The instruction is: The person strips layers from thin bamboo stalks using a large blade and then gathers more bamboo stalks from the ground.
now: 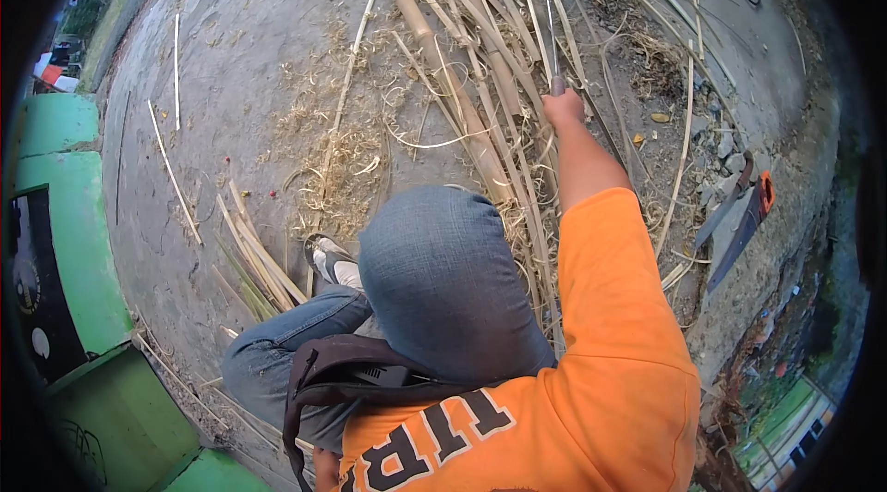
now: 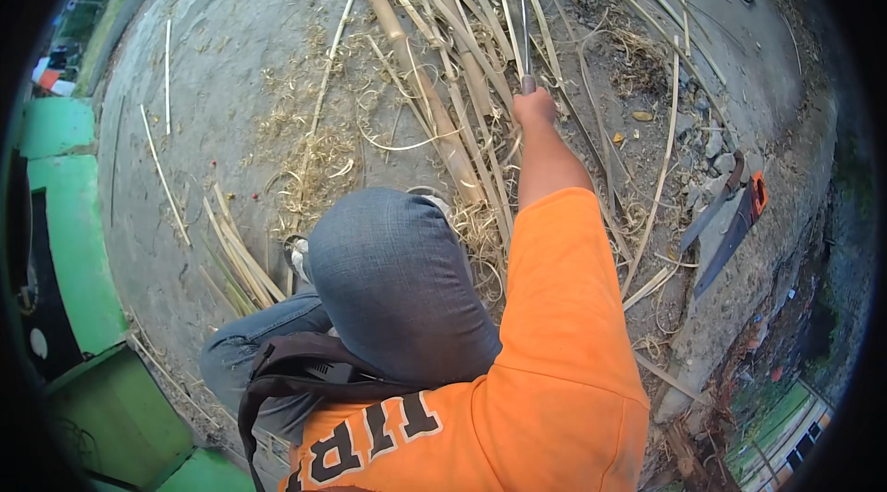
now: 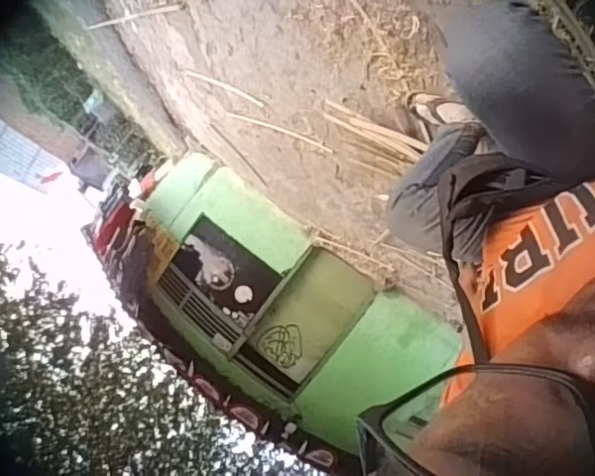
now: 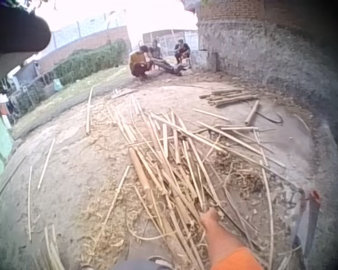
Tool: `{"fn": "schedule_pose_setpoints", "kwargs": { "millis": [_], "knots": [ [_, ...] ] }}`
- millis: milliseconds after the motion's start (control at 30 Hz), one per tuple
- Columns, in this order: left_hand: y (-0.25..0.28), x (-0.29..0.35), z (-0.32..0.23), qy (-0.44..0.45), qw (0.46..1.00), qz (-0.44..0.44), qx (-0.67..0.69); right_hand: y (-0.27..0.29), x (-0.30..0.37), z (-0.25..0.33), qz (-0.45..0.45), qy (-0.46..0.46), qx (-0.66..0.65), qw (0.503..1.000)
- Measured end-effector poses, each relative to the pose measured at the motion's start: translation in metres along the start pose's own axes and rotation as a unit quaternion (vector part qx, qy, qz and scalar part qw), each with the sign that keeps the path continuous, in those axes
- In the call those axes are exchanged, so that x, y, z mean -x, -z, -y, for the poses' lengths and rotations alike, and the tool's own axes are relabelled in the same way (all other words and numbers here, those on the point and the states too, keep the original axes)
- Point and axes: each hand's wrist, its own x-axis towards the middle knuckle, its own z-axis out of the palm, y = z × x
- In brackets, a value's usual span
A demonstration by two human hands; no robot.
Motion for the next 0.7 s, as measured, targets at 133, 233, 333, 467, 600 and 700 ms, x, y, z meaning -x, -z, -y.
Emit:
{"fn": "schedule_pose_setpoints", "kwargs": {
  "millis": [133,233,333,467,600,700],
  "knots": [
    [-0.01,0.008,-0.031,0.061,0.997,-0.026,-0.047,-0.011,-0.021,-0.011,-0.022,0.006,0.0,1.0],
    [-0.006,0.005,-0.039,0.069,0.993,-0.052,-0.081,-0.001,-0.012,-0.003,-0.032,0.04,-0.033,0.998],
    [0.002,-0.008,-0.032,0.02,0.997,-0.006,-0.069,0.007,-0.01,0.007,-0.034,0.09,-0.06,0.994],
    [-0.005,-0.016,-0.036,0.012,0.998,-0.004,-0.068,0.002,-0.022,0.012,-0.036,0.096,-0.088,0.991],
    [-0.012,-0.013,-0.042,0.018,0.997,-0.011,-0.075,-0.027,-0.041,0.009,0.011,0.014,-0.193,0.981],
    [-0.01,0.005,-0.048,0.028,0.996,-0.027,-0.082,-0.048,-0.038,0.011,0.044,-0.061,-0.285,0.956]
  ]
}}
